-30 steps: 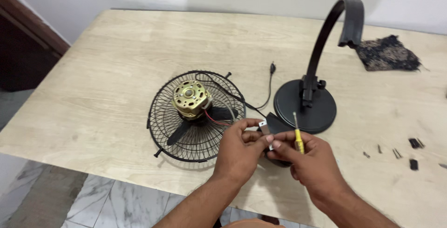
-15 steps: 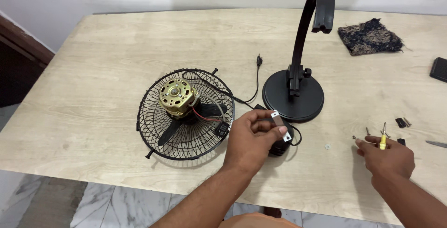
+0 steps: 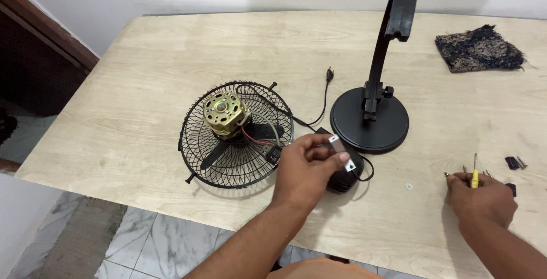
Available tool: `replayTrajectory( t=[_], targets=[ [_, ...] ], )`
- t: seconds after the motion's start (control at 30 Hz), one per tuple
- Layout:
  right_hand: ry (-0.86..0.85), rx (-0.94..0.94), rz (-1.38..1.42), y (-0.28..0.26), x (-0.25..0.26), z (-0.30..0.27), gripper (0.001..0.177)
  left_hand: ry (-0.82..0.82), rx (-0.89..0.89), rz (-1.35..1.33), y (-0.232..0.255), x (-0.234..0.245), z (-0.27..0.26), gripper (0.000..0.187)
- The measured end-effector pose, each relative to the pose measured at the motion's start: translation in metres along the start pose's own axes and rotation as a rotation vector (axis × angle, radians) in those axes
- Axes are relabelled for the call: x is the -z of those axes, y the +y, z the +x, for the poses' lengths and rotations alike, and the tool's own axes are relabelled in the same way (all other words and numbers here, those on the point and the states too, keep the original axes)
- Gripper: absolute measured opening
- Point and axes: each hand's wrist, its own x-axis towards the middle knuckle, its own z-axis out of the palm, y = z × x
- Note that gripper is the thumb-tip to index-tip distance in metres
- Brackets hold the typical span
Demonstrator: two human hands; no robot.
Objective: The person uses a screwdriver to tighten screws on the motor housing of a disassembled electric fan. They then connect a small white electrical component to the motor and secure it with the screwdriver.
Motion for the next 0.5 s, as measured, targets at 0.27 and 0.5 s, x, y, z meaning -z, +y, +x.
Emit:
replayTrajectory(
  t=[0.27, 0.5],
  targets=[
    [-0.098, 0.09, 0.314, -0.018, 0.03, -0.039, 0.016, 0.168, -0.217, 0.103, -0.009, 0.016, -0.006, 0.038],
    [-0.336, 0.261, 0.59, -0.078, 0.065, -0.091, 0.017, 0.324, -0.139, 0.107, 0.008, 0.055, -0.013, 0.041]
  ],
)
